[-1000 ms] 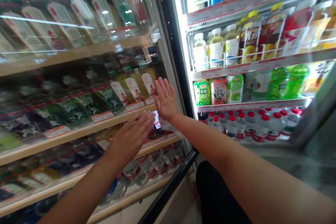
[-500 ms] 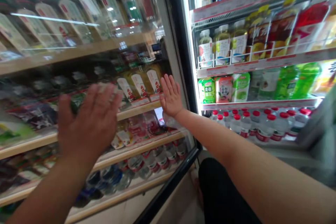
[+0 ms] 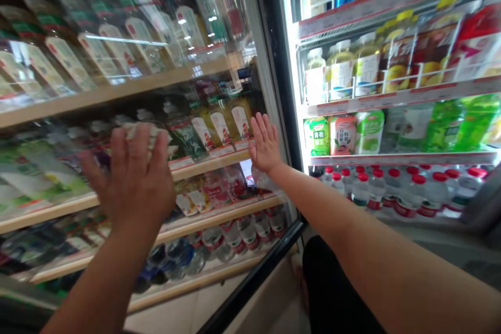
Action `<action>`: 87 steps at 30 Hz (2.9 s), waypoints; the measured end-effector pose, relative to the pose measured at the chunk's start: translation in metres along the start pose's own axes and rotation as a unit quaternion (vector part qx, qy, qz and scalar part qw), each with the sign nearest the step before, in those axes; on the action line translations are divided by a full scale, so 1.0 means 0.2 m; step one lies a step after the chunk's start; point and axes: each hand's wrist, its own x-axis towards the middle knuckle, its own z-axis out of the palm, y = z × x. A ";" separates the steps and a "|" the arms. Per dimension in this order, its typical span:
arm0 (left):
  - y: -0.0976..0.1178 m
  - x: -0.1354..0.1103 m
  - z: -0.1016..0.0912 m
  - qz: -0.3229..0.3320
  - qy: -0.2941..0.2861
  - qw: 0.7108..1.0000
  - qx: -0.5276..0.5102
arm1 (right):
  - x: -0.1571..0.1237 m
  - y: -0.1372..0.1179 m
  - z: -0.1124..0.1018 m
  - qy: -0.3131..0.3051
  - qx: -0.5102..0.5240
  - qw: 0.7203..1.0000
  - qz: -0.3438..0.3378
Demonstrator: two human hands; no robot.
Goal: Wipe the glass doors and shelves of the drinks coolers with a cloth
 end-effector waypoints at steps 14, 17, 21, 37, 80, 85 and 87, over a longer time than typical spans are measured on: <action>-0.13 0.07 -0.16 0.018 -0.019 0.999 0.019 | 0.77 -0.40 -0.20 0.026 0.046 0.986 -0.157; -0.09 -0.06 -0.15 0.062 -0.055 0.997 -0.006 | 0.78 -0.44 -0.17 0.022 0.069 0.985 -0.159; -0.13 -0.10 -0.16 0.213 -0.138 0.963 -0.089 | 0.74 -0.44 -0.18 0.000 0.062 0.986 -0.153; -0.16 0.04 -0.13 0.014 -0.009 0.999 0.048 | 0.72 -0.47 -0.23 -0.036 -0.026 0.991 -0.128; -0.45 -0.31 -0.43 0.211 -0.146 0.963 0.088 | 0.70 -0.46 -0.24 -0.032 0.030 0.991 -0.130; -0.51 -0.19 -0.48 -0.002 -0.045 0.994 0.099 | 0.70 -0.46 -0.25 -0.033 0.025 0.991 -0.126; -0.48 -0.18 -0.45 -0.043 -0.041 0.995 0.084 | 0.69 -0.47 -0.26 -0.036 0.028 0.991 -0.124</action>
